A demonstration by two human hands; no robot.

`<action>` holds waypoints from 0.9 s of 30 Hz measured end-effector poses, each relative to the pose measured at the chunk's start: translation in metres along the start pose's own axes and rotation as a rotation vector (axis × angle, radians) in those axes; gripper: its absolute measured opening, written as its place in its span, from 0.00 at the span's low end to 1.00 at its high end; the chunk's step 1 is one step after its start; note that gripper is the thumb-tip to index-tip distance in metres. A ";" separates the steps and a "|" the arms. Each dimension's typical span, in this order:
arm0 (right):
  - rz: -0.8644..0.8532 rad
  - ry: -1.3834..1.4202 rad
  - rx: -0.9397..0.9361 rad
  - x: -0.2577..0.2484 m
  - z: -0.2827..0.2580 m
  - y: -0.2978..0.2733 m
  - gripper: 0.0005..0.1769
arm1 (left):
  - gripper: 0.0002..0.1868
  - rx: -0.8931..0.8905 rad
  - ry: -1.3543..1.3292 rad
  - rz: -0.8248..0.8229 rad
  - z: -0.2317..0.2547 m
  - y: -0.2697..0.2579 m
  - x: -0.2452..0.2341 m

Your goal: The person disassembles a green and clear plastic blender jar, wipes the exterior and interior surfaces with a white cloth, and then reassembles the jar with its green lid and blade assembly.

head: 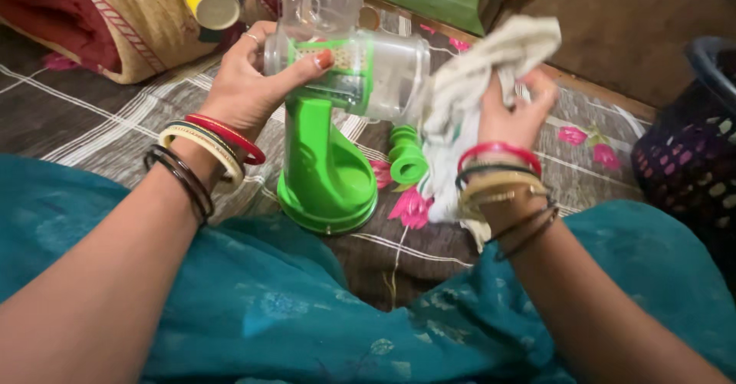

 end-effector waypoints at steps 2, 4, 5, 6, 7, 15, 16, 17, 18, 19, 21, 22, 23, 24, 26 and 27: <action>-0.222 -0.030 -0.185 0.028 -0.023 -0.006 0.23 | 0.26 0.002 0.032 0.005 -0.006 0.001 0.002; -0.483 0.037 -0.159 0.052 -0.041 -0.024 0.20 | 0.28 0.022 -0.007 0.063 -0.010 0.006 -0.001; -0.632 0.128 -0.036 0.064 -0.048 -0.041 0.20 | 0.29 0.041 -0.053 0.123 -0.011 0.006 -0.009; -0.780 0.219 0.088 0.072 -0.056 -0.057 0.20 | 0.30 0.060 -0.099 0.183 -0.012 0.007 -0.017; -0.844 0.165 0.159 0.071 -0.061 -0.072 0.18 | 0.31 0.042 -0.068 0.221 -0.016 0.007 -0.024; -1.226 0.246 0.285 0.056 -0.116 -0.120 0.16 | 0.44 0.020 -0.047 0.213 -0.035 0.023 -0.030; -1.247 0.174 0.250 0.056 -0.119 -0.120 0.19 | 0.45 0.052 0.000 0.241 -0.035 0.021 -0.031; -1.267 0.103 0.209 0.056 -0.122 -0.118 0.22 | 0.46 0.090 0.046 0.270 -0.035 0.019 -0.030; -1.286 0.033 0.167 0.057 -0.123 -0.118 0.26 | 0.47 0.127 0.091 0.299 -0.033 0.017 -0.029; -1.288 0.037 -0.128 0.059 -0.136 -0.115 0.28 | 0.49 0.066 0.073 0.324 -0.036 0.017 -0.031; -1.248 0.044 -0.712 0.057 -0.154 -0.121 0.34 | 0.53 -0.061 0.034 0.376 -0.041 0.016 -0.032; -1.242 -0.139 -0.708 0.063 -0.145 -0.122 0.31 | 0.52 -0.017 0.082 0.394 -0.039 0.015 -0.032; -1.233 -0.321 -0.699 0.069 -0.134 -0.124 0.28 | 0.51 0.024 0.131 0.414 -0.036 0.013 -0.031; -1.219 -0.502 -0.688 0.074 -0.123 -0.128 0.26 | 0.50 0.065 0.180 0.433 -0.035 0.011 -0.030; -1.056 -0.416 -0.772 0.077 -0.125 -0.138 0.25 | 0.43 0.282 0.248 0.528 -0.030 -0.001 -0.028; -0.961 -0.368 -0.820 0.079 -0.129 -0.140 0.25 | 0.39 0.406 0.280 0.569 -0.025 -0.004 -0.026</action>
Point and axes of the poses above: each hand's wrist, its own y-axis towards the middle knuckle, its own x-axis out of the palm, z = x × y, the point moved 6 cm from there along y, towards the middle knuckle, and after that the axes turned 13 degrees about z, right-handed, at the moved point
